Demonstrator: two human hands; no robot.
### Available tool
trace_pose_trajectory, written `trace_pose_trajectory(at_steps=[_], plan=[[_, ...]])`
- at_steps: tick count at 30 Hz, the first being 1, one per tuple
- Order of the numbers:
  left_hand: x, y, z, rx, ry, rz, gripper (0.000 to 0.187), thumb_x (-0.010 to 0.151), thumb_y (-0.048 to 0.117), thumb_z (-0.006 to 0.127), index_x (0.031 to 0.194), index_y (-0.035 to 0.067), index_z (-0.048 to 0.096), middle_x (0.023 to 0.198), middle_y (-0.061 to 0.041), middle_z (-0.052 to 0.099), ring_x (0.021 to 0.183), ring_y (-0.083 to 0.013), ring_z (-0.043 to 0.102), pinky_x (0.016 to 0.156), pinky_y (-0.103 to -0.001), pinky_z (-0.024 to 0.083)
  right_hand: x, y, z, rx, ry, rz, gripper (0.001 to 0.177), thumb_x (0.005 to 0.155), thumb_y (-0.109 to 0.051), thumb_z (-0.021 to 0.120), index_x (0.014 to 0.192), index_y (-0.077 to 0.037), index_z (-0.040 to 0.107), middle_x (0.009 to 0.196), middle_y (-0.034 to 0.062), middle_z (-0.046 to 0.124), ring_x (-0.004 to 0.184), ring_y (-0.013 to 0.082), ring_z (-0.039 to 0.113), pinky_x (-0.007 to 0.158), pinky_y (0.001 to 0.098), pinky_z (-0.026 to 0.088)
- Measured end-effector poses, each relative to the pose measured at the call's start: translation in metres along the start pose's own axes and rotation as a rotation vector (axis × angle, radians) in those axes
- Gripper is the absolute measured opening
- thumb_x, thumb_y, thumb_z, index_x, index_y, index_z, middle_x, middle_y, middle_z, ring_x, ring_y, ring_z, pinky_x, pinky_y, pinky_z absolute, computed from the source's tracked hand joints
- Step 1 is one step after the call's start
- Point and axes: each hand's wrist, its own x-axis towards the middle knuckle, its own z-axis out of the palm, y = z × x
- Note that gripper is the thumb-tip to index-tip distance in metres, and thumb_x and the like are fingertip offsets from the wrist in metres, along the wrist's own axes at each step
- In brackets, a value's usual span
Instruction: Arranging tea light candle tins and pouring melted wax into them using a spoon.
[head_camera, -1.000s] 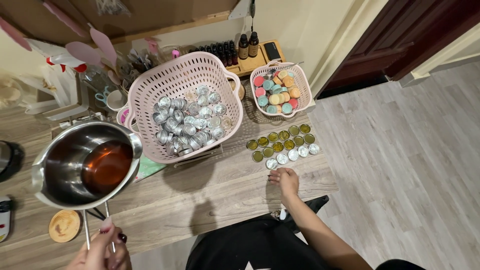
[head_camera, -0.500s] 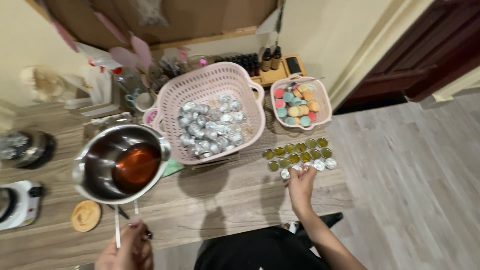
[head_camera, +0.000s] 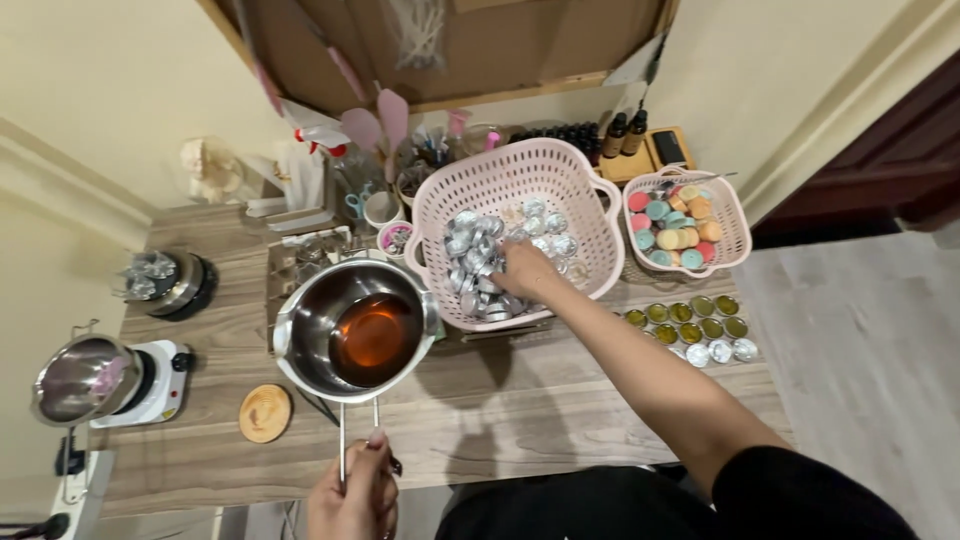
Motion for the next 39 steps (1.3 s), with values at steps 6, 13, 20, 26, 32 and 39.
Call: trace_pose_trajectory(at_steps=[6,13,20,26,32,39], plan=[[0.025,0.009,-0.016,-0.015,-0.028,-0.012,0.029,0.09,0.015,0.067,0.069,-0.001,0.054,0.043,-0.002,0.034,0.032,-0.0107,0.023,0.033,-0.032,0.012,-0.004,0.003,-0.012,0.106,0.025,0.086,0.03,0.074,-0.024,0.082,0.092,-0.003,0.072,0.087,0.0188,0.073,0.086,0.0339,0.072,0.081,0.0429,0.056],[0.051,0.035,-0.011,0.049,-0.062,-0.027,0.028,0.09,0.017,0.068,0.072,0.0,0.055,0.045,-0.001,0.034,0.033,-0.0108,0.024,0.034,-0.031,0.013,-0.02,0.022,-0.036,0.134,-0.063,0.146,0.033,0.074,-0.018,0.075,0.107,-0.016,0.076,0.085,0.0146,0.076,0.081,0.0271,0.073,0.079,0.0393,0.057],[0.054,0.068,0.004,0.102,-0.15,-0.02,0.03,0.091,0.02,0.066,0.071,0.001,0.054,0.045,-0.001,0.032,0.033,-0.0103,0.023,0.034,-0.031,0.012,-0.017,0.017,-0.032,0.05,-0.152,0.057,0.043,0.083,-0.012,0.057,0.123,-0.019,0.073,0.092,0.0163,0.076,0.085,0.0298,0.074,0.084,0.0398,0.057],[0.051,0.077,0.007,0.175,-0.162,-0.023,0.033,0.093,0.023,0.065,0.071,0.001,0.054,0.045,-0.002,0.035,0.033,-0.0105,0.025,0.034,-0.031,0.014,0.001,0.009,-0.022,-0.029,-0.276,0.036,0.049,0.074,-0.02,0.076,0.123,-0.019,0.071,0.106,0.0167,0.073,0.1,0.0321,0.069,0.092,0.0399,0.053],[0.064,0.058,-0.014,0.17,-0.165,0.016,0.034,0.092,0.022,0.067,0.07,0.0,0.054,0.045,-0.001,0.034,0.032,-0.0108,0.024,0.031,-0.032,0.014,0.004,0.022,-0.03,0.048,-0.192,0.057,0.036,0.071,-0.02,0.084,0.103,-0.01,0.073,0.101,0.0111,0.075,0.095,0.0268,0.071,0.087,0.0386,0.056],[0.066,0.058,-0.019,0.166,-0.045,0.056,0.026,0.09,0.017,0.068,0.074,-0.001,0.058,0.046,-0.002,0.041,0.032,-0.0119,0.031,0.029,-0.031,0.02,-0.045,0.021,-0.092,0.389,-0.099,0.252,0.021,0.087,-0.018,0.076,0.104,-0.006,0.074,0.088,0.009,0.071,0.078,0.0167,0.063,0.069,0.0315,0.052]])
